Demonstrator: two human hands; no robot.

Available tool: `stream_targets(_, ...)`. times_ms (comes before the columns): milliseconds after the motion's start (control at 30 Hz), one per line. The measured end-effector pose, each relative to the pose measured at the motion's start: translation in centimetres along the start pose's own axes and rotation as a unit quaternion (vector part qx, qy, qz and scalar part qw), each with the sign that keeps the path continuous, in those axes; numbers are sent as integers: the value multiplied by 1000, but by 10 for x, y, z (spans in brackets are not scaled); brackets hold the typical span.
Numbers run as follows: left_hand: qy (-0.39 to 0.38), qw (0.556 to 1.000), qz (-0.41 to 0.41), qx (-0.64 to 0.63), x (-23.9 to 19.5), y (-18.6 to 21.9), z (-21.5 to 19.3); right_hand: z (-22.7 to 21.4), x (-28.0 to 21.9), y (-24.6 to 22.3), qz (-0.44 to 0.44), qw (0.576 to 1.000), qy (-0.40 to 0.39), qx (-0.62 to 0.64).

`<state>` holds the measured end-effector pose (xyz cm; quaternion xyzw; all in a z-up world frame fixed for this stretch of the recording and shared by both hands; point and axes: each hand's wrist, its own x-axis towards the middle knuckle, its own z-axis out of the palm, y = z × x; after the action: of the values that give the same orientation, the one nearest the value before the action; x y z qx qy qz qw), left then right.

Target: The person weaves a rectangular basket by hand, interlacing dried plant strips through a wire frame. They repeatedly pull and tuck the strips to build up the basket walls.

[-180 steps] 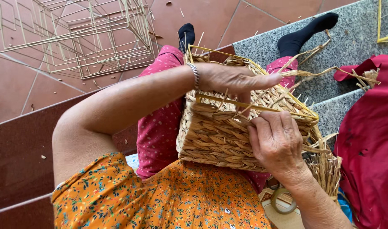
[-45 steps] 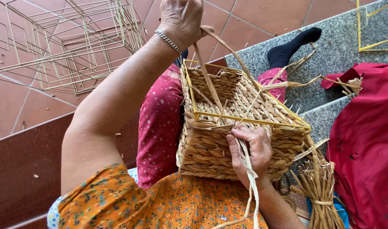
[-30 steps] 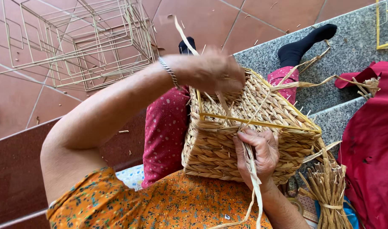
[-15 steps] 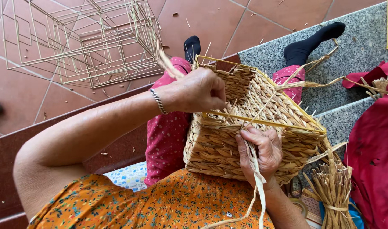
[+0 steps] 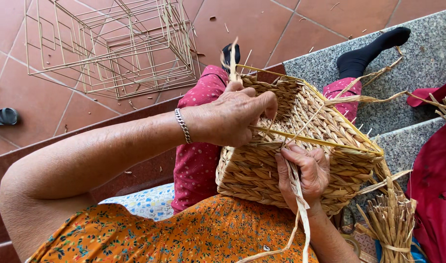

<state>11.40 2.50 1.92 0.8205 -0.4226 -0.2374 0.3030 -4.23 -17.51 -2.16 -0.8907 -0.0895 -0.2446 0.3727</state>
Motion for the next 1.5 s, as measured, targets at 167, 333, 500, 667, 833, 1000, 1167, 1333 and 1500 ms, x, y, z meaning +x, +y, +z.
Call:
stream_targets(167,-36,998,-7,-51,3,0,5,2,1,1,-10,1000,1,-5)
stream_targets(333,-76,996,-36,-41,10,-5,-2,2,2,4,-15,1000,9,-6)
stream_targets(500,48,987,116,100,-11,-5,-3,4,3,8,-32,999,17,-15)
stream_targets(667,228,912,240,243,-35,26,4,9,3,9,-45,999,15,-19)
stream_targets(833,121,988,94,7,0,31,0,18,2,9,-60,998,21,-24)
stream_targets(1000,142,982,109,-61,53,34,-14,17,-2,13,-51,998,27,-32)
stream_targets(1167,80,988,121,52,61,116,-2,49,-5,29,143,885,198,397)
stream_targets(1333,87,981,168,34,-6,119,-18,37,-34,48,363,894,-19,262)
stream_targets(1500,5,939,-28,343,-90,99,-8,63,-17,43,-28,997,78,1)
